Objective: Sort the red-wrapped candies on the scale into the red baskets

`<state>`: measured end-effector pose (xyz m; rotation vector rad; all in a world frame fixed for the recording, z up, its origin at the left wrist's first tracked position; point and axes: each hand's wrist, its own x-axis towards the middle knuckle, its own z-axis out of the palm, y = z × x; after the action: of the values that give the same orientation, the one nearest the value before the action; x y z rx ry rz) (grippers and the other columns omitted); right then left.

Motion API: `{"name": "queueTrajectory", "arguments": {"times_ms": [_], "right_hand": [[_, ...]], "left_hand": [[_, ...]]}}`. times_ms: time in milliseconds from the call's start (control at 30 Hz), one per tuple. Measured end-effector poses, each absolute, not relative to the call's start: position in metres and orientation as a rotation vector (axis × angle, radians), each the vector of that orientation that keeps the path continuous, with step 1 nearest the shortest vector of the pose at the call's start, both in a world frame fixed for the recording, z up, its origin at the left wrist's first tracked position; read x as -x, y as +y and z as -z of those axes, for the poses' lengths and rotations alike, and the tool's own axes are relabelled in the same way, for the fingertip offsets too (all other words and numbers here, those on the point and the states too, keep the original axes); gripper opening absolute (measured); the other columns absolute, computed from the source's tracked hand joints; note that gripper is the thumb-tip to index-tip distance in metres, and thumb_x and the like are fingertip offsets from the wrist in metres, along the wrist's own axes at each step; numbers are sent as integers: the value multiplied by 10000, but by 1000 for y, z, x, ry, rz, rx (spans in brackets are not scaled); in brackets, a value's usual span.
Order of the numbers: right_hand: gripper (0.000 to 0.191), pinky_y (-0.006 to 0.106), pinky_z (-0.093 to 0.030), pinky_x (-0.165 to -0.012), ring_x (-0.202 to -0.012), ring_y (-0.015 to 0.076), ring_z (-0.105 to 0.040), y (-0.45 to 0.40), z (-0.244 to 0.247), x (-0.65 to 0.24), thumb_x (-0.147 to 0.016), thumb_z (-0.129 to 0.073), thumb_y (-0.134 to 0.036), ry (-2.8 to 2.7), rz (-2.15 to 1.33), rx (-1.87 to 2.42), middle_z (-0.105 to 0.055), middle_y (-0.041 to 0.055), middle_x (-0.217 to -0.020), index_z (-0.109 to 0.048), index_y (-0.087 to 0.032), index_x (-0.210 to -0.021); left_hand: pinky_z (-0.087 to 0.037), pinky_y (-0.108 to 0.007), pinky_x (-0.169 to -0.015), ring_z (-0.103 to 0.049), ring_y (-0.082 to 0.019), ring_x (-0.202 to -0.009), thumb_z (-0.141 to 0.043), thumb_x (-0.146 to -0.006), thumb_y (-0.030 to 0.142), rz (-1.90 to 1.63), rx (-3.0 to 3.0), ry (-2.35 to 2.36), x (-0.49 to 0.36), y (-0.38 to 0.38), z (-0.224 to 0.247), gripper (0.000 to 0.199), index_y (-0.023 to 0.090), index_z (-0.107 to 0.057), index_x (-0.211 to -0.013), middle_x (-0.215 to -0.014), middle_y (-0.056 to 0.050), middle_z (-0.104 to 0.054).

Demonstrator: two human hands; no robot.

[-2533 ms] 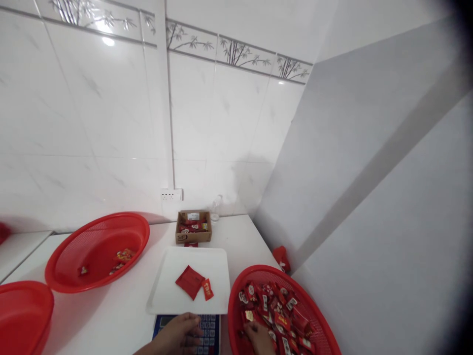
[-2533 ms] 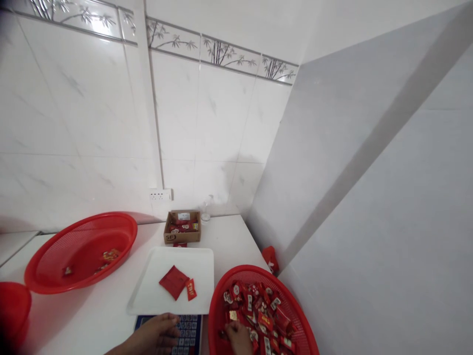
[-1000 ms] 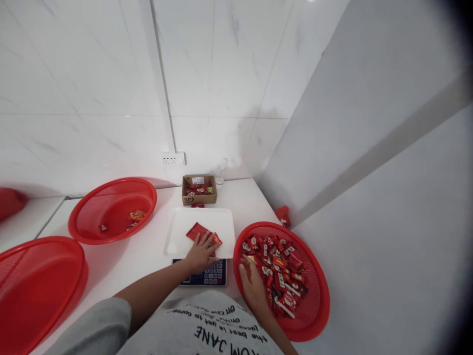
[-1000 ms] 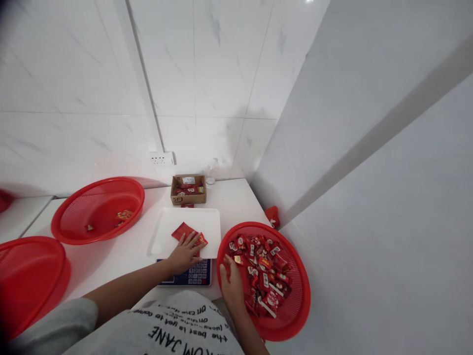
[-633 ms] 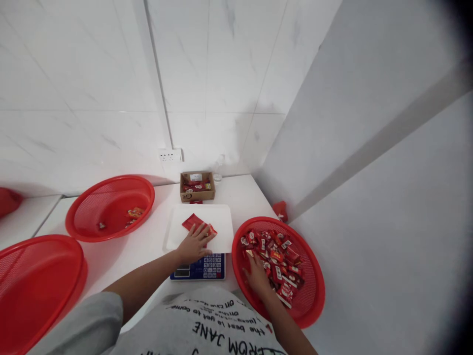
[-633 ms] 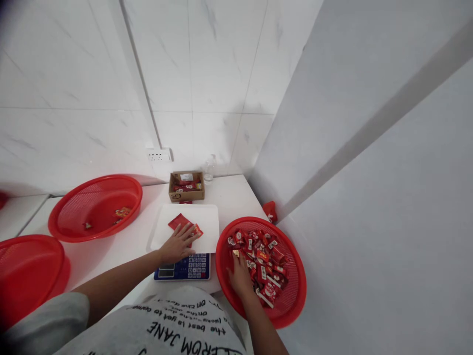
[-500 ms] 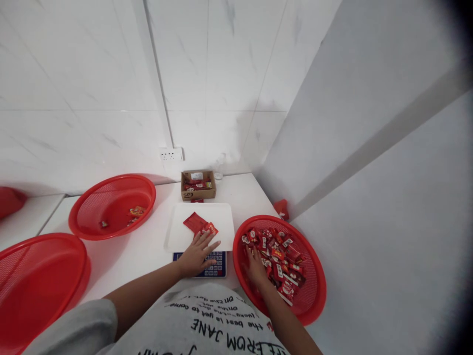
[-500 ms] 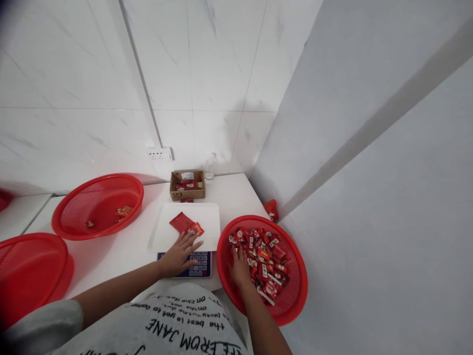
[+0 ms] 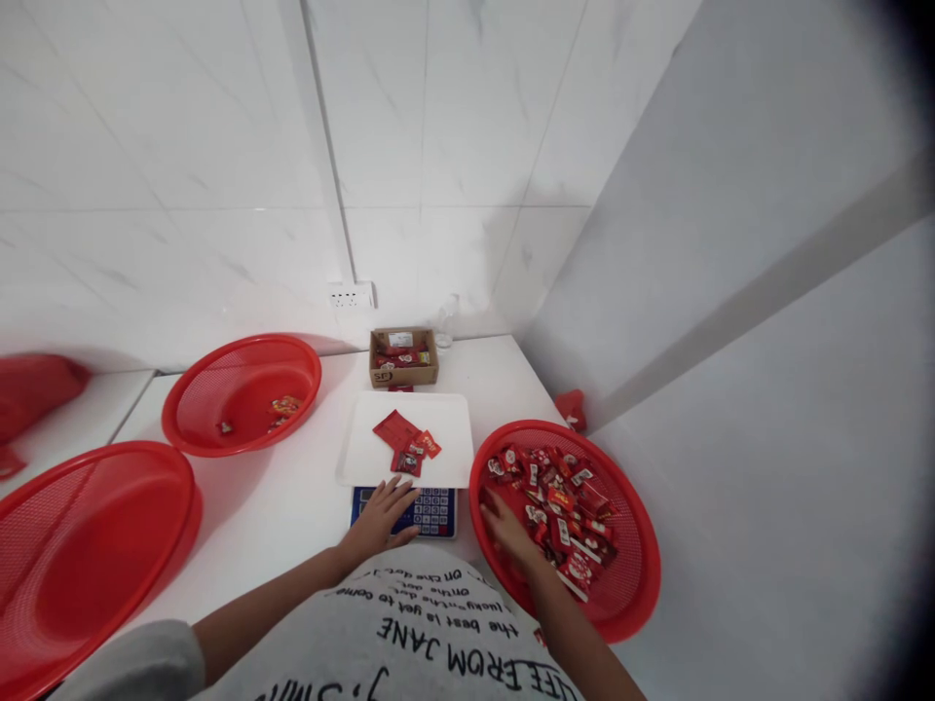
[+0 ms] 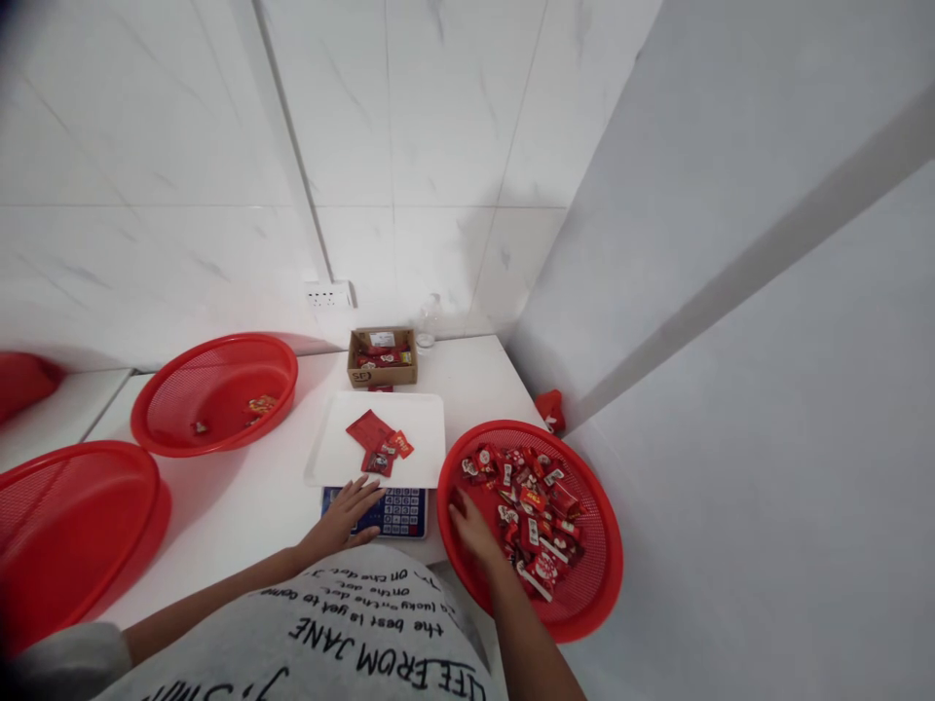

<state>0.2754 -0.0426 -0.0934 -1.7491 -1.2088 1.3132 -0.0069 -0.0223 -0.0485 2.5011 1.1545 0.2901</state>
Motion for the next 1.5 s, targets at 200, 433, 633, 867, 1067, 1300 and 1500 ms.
{"name": "queueTrajectory", "arguments": {"times_ms": [200,433,633,867,1067,1300,1500], "right_hand": [[596,397,-340,-1029,-1216,244,-462,-46,71,-270,-700,-584,-434,-1049,-1269,1733,-500,127,-1326,-517,-156,-1223],[463,406,-378,-991,-1110,252,-533,-44,54,-263,-694,-533,-402,-990,-1047,1737,-613,117,-1150,-586,-166,-1089],[432,318,-496,-675,-743,171,-607,-47,10,-241,-738,-549,-379,-950,-1450,1369,-647,34,-874,-518,-208,-1134],[383,281,-481,-613,-702,158,-594,-52,3,-220,-744,-574,-392,-1028,-1565,1332,-618,-1,-765,-530,-225,-1086],[490,331,-498,-663,-745,198,-627,-54,17,-219,-708,-585,-483,-1016,-1562,1431,-655,27,-814,-508,-211,-1107],[523,324,-483,-640,-692,189,-628,-54,24,-222,-691,-566,-475,-951,-1520,1516,-668,39,-795,-473,-184,-1114],[477,332,-490,-652,-693,187,-629,-59,25,-228,-706,-540,-419,-960,-1473,1552,-669,39,-815,-483,-189,-1119]], "left_hand": [[-263,-517,-1063,-291,-290,-1327,-428,-873,470,-315,-2415,1084,-5,-18,44,527,171,-451,-1306,-1348,-123,-476],[-384,-378,-997,-506,-224,-1156,-450,-864,404,-365,-2059,1071,-28,-16,20,404,183,-548,-1187,-1225,-107,-578],[-457,-339,-842,-607,-200,-924,-532,-807,426,-469,-1483,992,-61,-12,-4,428,155,-556,-1137,-1024,-89,-663],[-450,-301,-744,-597,-161,-752,-612,-738,454,-480,-1216,817,-64,-10,-8,348,129,-614,-861,-790,-28,-664],[-445,-282,-702,-591,-158,-734,-595,-737,408,-476,-1285,977,-57,-7,0,284,137,-587,-822,-768,-19,-655],[-435,-283,-673,-595,-174,-708,-535,-782,263,-405,-1808,1367,-57,21,3,324,179,-523,-1095,-754,-5,-639],[-415,-382,-859,-538,-264,-1034,-541,-815,315,-294,-2368,1532,-61,39,11,374,180,-522,-1164,-1082,-102,-605]]}}
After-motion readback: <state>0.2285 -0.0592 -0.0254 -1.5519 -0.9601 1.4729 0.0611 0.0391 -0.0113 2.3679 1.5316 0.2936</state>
